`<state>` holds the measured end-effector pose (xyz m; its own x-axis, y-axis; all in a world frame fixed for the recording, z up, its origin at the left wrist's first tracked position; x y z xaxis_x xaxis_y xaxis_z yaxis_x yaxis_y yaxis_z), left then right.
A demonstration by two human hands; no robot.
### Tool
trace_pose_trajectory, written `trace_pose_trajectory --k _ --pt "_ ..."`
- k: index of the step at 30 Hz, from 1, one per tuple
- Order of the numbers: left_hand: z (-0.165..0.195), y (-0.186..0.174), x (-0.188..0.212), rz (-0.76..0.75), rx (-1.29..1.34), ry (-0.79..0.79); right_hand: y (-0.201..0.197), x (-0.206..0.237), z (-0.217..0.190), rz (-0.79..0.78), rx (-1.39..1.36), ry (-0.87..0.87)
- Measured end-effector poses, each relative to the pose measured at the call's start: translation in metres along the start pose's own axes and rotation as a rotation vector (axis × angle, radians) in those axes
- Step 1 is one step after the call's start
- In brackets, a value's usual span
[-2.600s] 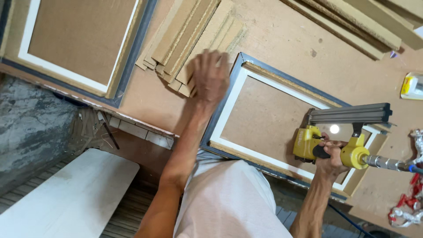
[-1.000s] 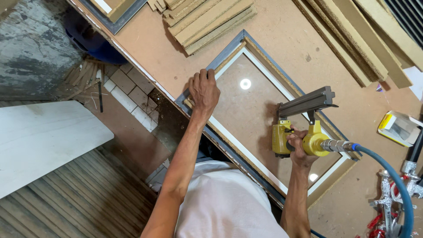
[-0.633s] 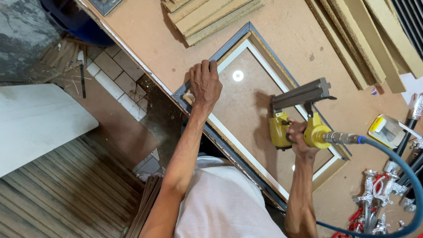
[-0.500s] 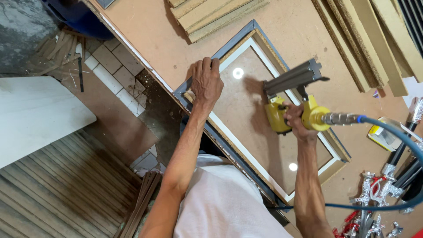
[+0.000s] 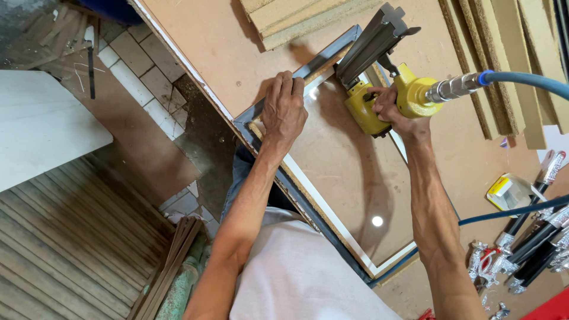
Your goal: The person assembles picture frames by placing thin wooden strips along the edges of frame boards and securing them with a pneumatic nail gun. They repeat this process for multiple frames, stacking completed units aside.
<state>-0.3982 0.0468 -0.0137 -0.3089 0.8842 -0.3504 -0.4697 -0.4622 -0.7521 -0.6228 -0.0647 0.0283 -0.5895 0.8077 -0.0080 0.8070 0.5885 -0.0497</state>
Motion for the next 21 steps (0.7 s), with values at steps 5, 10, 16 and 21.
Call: trace_pose_trajectory --k 5,10,16,21 --pt "-0.002 0.005 0.001 -0.013 0.015 -0.011 -0.005 -0.001 0.003 0.014 -0.052 0.01" --pt "-0.005 0.011 0.003 -0.045 -0.019 -0.018 -0.009 0.001 0.011 -0.007 -0.122 -0.017" --pt "-0.006 0.012 0.006 -0.03 0.017 -0.017 -0.012 0.006 0.014 0.012 -0.071 0.02" --pt "-0.004 0.006 -0.002 -0.002 -0.014 -0.01 0.006 0.016 0.007 0.006 -0.049 0.03"
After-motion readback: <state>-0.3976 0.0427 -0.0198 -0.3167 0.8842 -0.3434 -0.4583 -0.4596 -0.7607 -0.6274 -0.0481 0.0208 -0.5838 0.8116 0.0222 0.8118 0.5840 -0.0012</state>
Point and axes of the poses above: each hand's wrist, its own x-axis away from the middle knuckle, its own y-axis out of the palm, z = x × y, the point moved 6 cm from there along -x, towards the middle knuckle, and after that the axes turned 3 degrees about x, right-handed, at the moved point
